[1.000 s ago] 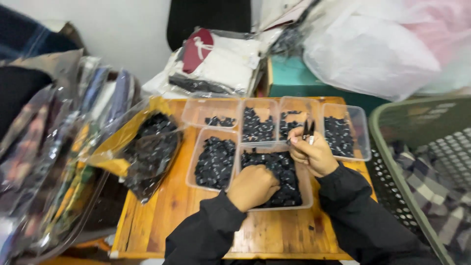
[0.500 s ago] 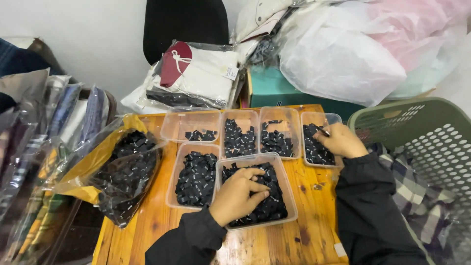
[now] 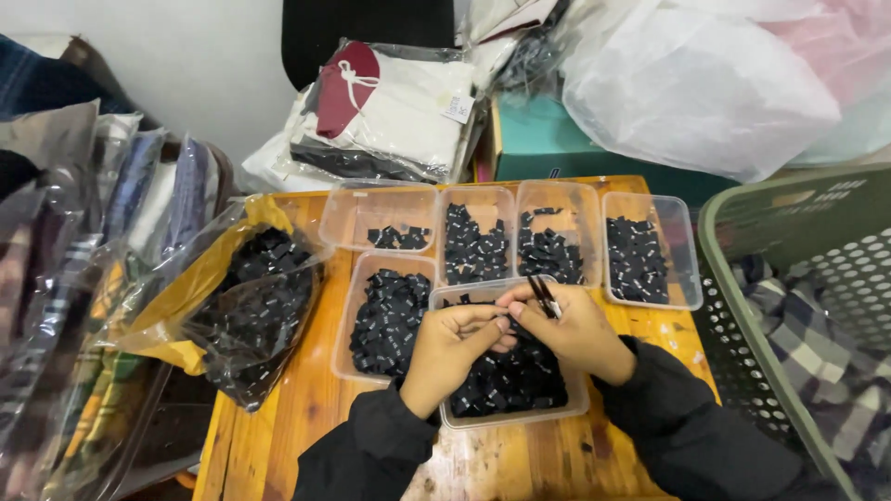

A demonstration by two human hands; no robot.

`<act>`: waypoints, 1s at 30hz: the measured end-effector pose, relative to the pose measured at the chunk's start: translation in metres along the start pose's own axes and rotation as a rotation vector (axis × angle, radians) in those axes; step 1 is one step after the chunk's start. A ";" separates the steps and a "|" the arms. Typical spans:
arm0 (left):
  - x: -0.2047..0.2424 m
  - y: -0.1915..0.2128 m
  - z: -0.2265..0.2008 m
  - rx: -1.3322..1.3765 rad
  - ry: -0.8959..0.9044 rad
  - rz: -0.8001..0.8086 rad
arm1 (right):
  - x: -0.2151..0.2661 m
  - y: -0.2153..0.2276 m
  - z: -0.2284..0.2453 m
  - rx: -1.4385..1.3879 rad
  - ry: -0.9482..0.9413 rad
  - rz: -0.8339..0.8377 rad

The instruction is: Trimming excess plastic from small garment trims and sorting them into plastic containers.

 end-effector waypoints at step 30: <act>0.004 0.004 0.001 0.240 -0.025 0.007 | 0.001 -0.008 -0.017 -0.171 0.007 -0.099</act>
Point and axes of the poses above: each hand's wrist, its own x-axis away from the middle knuckle, its own y-axis out of the back of the hand, z = x × y, the point moved 1 cm from there along -x, towards the middle knuckle, and after that the axes turned 12 degrees about x, right-handed, at the moved point
